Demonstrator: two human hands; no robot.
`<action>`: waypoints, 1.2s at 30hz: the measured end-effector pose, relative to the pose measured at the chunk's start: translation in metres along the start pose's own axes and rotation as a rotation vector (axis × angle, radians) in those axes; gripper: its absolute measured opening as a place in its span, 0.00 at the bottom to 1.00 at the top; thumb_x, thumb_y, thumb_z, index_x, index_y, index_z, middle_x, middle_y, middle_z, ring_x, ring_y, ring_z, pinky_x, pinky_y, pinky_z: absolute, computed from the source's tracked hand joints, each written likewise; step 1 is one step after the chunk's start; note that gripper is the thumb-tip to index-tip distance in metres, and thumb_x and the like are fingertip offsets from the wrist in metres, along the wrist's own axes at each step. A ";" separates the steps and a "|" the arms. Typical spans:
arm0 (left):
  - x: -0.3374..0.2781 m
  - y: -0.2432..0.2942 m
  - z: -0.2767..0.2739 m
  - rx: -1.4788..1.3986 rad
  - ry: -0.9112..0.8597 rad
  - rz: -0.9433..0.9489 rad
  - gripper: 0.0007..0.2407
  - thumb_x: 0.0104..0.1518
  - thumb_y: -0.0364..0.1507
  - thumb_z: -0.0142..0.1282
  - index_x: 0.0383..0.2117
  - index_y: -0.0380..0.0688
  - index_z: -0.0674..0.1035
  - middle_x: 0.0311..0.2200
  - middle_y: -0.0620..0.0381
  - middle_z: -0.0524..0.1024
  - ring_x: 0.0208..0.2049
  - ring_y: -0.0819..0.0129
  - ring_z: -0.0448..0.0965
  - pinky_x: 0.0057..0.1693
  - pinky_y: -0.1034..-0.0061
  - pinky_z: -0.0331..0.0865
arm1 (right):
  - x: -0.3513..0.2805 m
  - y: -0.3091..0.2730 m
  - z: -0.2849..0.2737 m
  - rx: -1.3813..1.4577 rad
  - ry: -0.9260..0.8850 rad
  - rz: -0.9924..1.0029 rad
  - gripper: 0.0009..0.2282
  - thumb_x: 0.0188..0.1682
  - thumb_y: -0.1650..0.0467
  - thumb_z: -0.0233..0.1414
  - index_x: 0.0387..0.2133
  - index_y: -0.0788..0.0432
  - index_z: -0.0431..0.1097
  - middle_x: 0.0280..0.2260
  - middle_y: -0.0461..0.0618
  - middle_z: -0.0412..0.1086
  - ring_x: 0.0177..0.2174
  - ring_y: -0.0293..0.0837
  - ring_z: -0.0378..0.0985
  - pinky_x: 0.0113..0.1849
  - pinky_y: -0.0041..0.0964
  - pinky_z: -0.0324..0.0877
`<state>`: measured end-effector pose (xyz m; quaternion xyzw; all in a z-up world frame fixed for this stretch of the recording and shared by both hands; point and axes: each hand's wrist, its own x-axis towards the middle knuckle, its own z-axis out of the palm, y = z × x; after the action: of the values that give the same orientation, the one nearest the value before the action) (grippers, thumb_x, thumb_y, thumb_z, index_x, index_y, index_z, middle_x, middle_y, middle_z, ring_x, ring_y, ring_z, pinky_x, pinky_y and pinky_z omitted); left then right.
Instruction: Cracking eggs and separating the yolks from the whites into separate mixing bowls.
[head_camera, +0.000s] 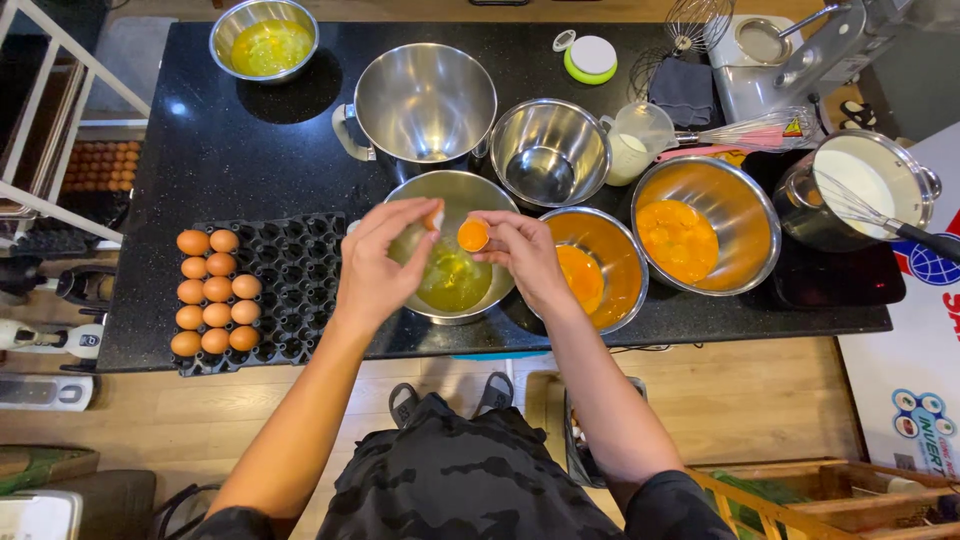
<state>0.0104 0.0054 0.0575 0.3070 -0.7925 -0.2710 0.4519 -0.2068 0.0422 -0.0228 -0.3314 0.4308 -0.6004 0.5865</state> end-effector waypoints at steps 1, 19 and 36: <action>0.000 -0.002 0.000 0.000 0.000 0.001 0.15 0.54 0.19 0.65 0.48 0.39 0.82 0.47 0.49 0.82 0.49 0.61 0.84 0.57 0.73 0.75 | -0.001 -0.003 0.001 0.000 0.000 -0.001 0.14 0.54 0.74 0.45 0.49 0.69 0.74 0.40 0.55 0.78 0.37 0.42 0.82 0.40 0.35 0.79; -0.038 -0.063 0.059 -0.784 0.062 -0.421 0.17 0.58 0.17 0.60 0.54 0.31 0.75 0.49 0.48 0.80 0.51 0.67 0.81 0.58 0.76 0.75 | 0.006 -0.020 0.016 -0.353 0.089 -0.181 0.11 0.52 0.72 0.56 0.46 0.64 0.76 0.37 0.48 0.79 0.33 0.33 0.80 0.34 0.26 0.75; -0.026 -0.046 0.031 -0.577 0.066 -0.337 0.17 0.59 0.17 0.60 0.55 0.33 0.75 0.50 0.50 0.79 0.50 0.68 0.80 0.58 0.77 0.74 | 0.007 0.002 0.010 -0.333 0.088 -0.087 0.11 0.52 0.72 0.55 0.46 0.65 0.75 0.34 0.50 0.78 0.31 0.37 0.80 0.34 0.30 0.78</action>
<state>0.0048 -0.0011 -0.0031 0.3019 -0.6062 -0.5451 0.4942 -0.1972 0.0339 -0.0211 -0.4158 0.5348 -0.5594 0.4776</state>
